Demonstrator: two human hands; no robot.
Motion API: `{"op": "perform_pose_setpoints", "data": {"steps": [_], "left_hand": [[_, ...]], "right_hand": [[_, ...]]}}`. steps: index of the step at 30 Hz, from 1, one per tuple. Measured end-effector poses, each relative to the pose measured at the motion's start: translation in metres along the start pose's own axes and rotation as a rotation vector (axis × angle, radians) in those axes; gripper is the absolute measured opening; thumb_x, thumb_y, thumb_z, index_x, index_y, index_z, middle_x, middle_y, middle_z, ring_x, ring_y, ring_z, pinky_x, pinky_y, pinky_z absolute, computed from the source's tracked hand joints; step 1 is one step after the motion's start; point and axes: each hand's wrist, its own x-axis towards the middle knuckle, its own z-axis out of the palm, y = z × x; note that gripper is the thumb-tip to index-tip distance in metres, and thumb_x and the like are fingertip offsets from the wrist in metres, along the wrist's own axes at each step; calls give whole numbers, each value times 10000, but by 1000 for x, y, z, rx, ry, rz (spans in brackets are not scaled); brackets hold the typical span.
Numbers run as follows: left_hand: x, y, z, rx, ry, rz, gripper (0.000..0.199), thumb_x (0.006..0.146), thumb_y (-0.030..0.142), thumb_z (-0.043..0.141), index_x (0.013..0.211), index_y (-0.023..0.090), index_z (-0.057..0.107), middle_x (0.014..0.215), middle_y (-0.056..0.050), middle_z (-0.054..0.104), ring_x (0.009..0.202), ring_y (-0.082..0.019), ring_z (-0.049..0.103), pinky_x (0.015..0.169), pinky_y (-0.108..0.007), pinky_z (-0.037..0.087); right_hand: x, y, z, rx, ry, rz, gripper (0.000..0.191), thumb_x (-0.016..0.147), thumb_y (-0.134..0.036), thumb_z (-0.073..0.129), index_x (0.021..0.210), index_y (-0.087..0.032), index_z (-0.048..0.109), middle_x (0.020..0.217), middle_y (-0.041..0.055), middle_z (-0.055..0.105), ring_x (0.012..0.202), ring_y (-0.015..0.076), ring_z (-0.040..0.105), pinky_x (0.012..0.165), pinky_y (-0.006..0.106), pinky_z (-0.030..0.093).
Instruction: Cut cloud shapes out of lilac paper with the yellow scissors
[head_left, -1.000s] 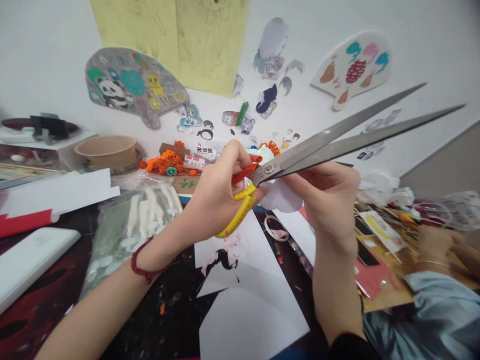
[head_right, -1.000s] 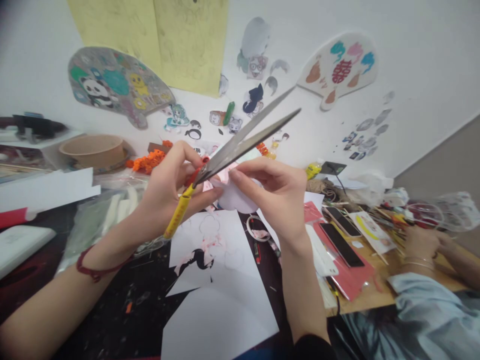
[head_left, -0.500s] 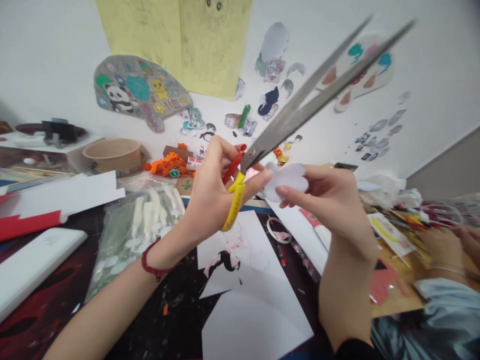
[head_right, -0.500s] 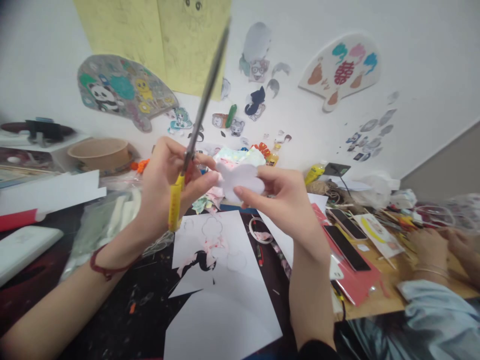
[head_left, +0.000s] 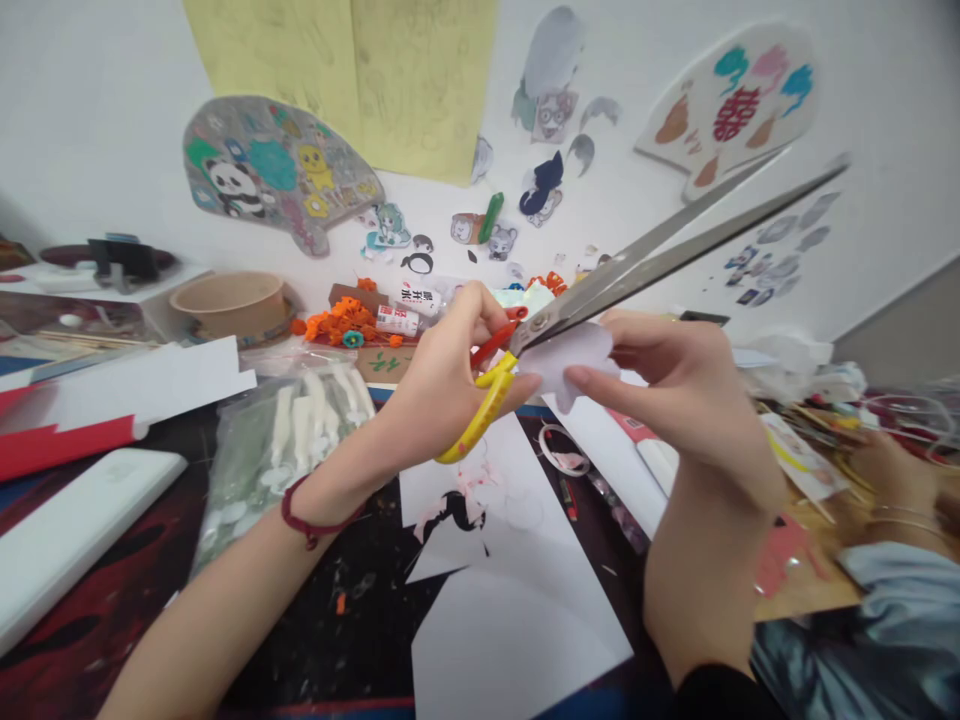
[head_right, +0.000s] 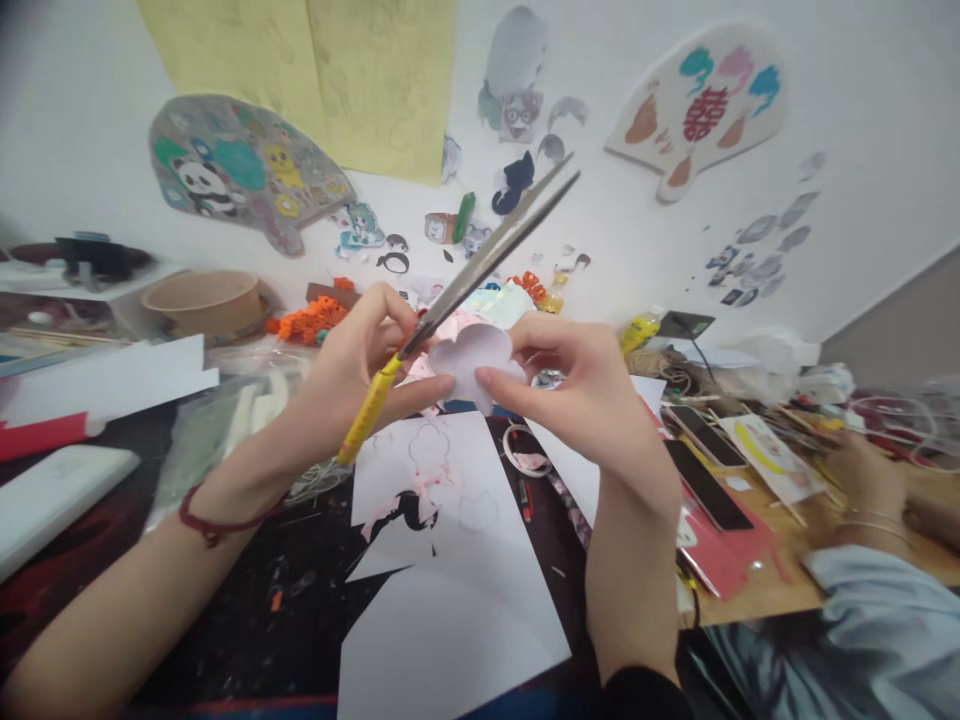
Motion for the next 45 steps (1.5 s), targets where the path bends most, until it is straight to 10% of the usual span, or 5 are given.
{"op": "perform_pose_setpoints", "data": {"steps": [29,45], "left_hand": [[3,-8,8,-128,407,199,473,735,317,874,895,226,439,772,38,565,599,-83,522,519,-248,415],[-1,6,7,-116,217,60,473,717,199,861,844,234,407,760,39,622,642,-109,570,539,-262,420]], "right_hand": [[6,7,33,276,-60,180,258,791,-378,820,627,-209,715,617,-24,641,599,94,541,570,257,460],[5,7,18,165,-184,233,242,711,-342,873,643,-202,687,581,-17,636,547,117,548,490,270,416]]}}
